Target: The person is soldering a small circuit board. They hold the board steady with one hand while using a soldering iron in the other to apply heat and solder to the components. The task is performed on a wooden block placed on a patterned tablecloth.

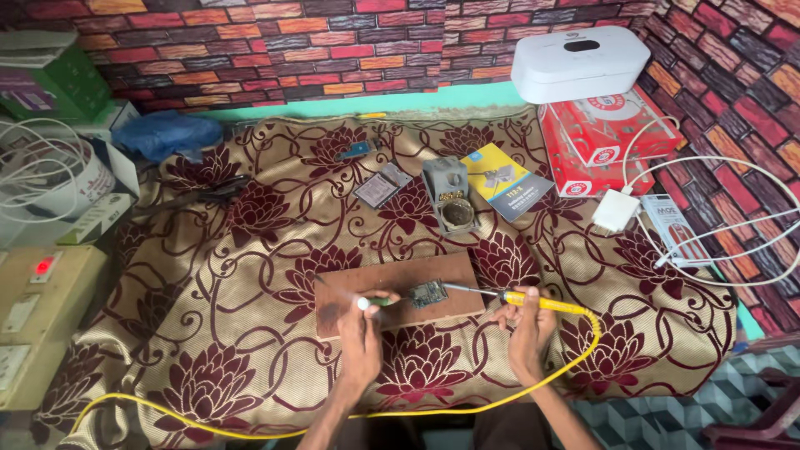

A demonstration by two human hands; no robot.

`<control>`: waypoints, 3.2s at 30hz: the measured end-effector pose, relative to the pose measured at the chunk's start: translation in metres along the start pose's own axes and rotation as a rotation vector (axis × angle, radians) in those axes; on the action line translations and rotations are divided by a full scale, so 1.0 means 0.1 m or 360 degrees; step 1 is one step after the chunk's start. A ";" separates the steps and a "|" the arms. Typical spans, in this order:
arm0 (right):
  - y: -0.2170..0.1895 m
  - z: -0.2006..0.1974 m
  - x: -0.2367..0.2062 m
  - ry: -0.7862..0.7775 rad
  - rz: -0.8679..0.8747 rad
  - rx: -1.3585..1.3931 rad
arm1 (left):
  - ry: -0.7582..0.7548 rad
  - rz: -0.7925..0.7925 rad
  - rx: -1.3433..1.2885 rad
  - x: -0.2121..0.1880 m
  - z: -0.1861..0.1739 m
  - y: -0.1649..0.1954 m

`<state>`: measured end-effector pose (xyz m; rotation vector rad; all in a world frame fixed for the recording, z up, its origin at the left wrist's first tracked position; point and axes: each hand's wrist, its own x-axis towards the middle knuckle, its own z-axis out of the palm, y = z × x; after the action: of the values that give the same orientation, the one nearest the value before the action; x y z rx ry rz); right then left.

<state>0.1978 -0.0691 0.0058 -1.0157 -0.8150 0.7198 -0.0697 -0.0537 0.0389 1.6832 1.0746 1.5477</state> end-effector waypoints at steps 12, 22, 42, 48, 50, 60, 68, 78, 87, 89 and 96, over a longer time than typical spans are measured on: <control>0.08 -0.08 -0.01 0.0045 0.0066 0.0126 | 0.0003 -0.0068 -0.0128 0.02 0.00 0.01; 0.08 -0.10 -0.01 0.0015 0.0043 0.0046 | 0.0002 -0.0085 -0.0135 0.02 0.02 0.04; 0.05 -0.10 -0.03 0.0053 0.0101 0.0123 | 0.0030 -0.0059 -0.0186 0.00 0.00 0.07; 0.07 -0.12 -0.02 -0.0010 0.0095 0.0144 | 0.0028 -0.0029 -0.0171 0.01 0.00 0.01; 0.08 -0.13 -0.02 -0.0052 0.0060 0.0126 | 0.0019 0.0003 -0.0139 0.01 0.00 0.00; 0.09 -0.14 -0.01 -0.0092 -0.0055 0.0027 | -0.0012 -0.0014 -0.0160 -0.01 -0.01 0.06; -0.15 -0.10 0.14 -0.0324 -0.0241 -0.0301 | -0.0036 -0.0040 -0.0173 0.00 -0.04 0.10; -0.54 0.34 0.20 -0.0557 -0.0237 -0.0591 | -0.0055 0.0119 0.0023 -0.01 -0.07 0.10; -0.36 0.21 0.02 -0.0229 -0.0107 -0.0363 | 0.0014 0.0059 -0.0066 -0.06 -0.06 -0.02; -0.34 0.18 0.01 -0.0163 -0.0161 -0.0317 | 0.0018 0.0061 -0.0114 -0.07 -0.07 -0.01; -0.32 0.32 0.45 -0.0077 -0.0329 -0.0255 | 0.0021 0.0031 -0.0103 -0.06 -0.06 0.02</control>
<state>0.1976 -0.0296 0.0563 -1.0421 -1.0160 0.5095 -0.0751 -0.0607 0.0382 1.6465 1.0068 1.5910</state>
